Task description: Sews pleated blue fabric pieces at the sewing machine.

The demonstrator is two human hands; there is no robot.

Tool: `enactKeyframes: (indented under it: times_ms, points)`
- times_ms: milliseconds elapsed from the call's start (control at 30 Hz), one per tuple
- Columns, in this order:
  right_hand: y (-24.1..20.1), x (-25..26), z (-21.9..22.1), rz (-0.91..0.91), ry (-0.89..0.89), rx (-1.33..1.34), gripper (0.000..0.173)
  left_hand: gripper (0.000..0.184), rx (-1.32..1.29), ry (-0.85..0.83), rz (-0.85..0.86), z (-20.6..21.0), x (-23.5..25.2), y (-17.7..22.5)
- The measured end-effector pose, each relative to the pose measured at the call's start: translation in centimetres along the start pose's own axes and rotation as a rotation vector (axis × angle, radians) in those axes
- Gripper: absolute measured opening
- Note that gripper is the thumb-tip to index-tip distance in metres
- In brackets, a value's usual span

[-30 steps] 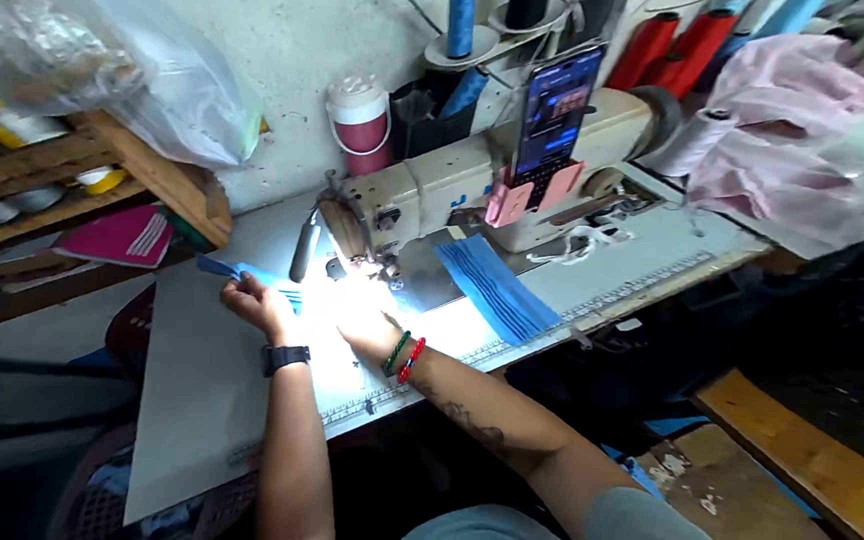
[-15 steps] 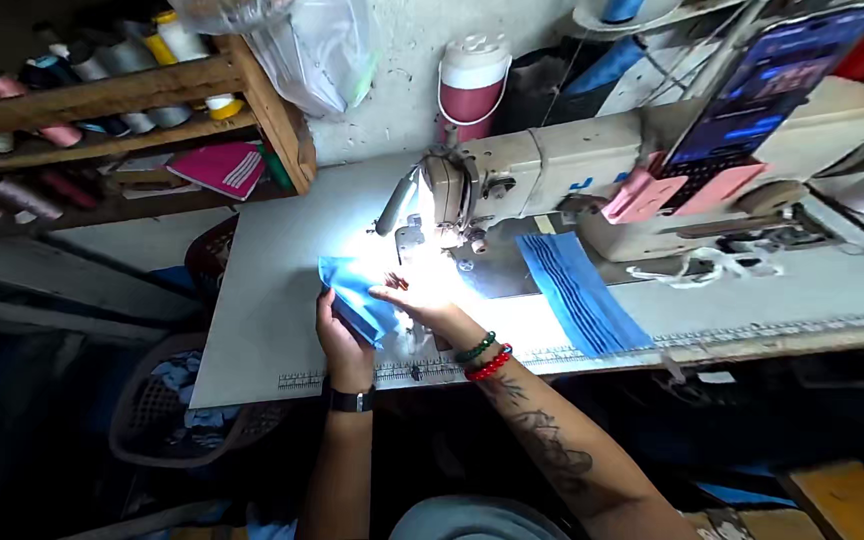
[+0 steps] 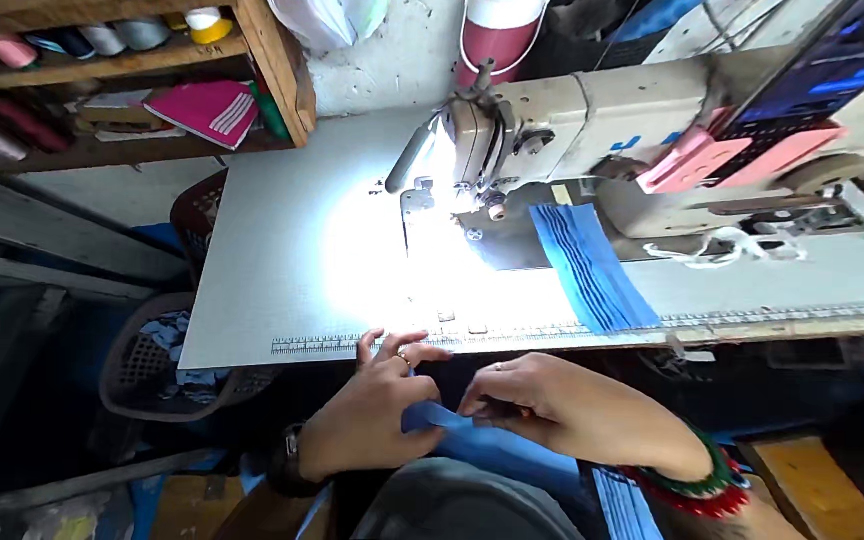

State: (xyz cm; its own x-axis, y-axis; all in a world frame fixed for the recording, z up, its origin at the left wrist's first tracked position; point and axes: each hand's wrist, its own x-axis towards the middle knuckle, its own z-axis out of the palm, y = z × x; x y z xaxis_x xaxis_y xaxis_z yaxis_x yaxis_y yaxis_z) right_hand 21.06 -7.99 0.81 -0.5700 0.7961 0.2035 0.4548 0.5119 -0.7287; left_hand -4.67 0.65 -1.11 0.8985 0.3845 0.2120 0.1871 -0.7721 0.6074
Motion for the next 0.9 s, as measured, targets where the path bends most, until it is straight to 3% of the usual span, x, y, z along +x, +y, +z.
enactKeyframes:
  times_ms: [100,167,267,433,600,700,900]
  points:
    - [1.9,-2.6,0.5,0.23,0.058,0.057,0.02,0.025,-0.062,-0.15,-0.048,-0.8,0.7,-3.0]
    - [3.7,-3.1,0.4,0.392,0.11,0.064,0.024,0.027,-0.02,-0.115,-0.119,-1.2,1.5,-5.1]
    - [6.7,-2.5,0.1,0.493,0.233,-0.032,0.025,0.028,0.096,-0.027,-0.18,-1.5,3.6,-7.8]
    - [9.0,-0.2,-1.8,0.528,0.371,-0.146,0.025,0.031,0.164,-0.006,-0.247,-2.8,7.0,-10.6]
    - [8.6,0.5,-1.7,0.513,0.464,-0.481,0.049,0.033,0.191,0.104,-0.264,-3.0,7.3,-10.5]
    - [7.8,-1.1,-0.7,0.428,0.478,-0.495,0.035,0.009,0.213,0.239,-0.167,-2.3,5.2,-9.6]
    - [7.1,-4.5,2.4,0.452,0.4,-0.366,0.027,0.013,0.144,0.173,-0.15,-0.9,0.0,-8.2]
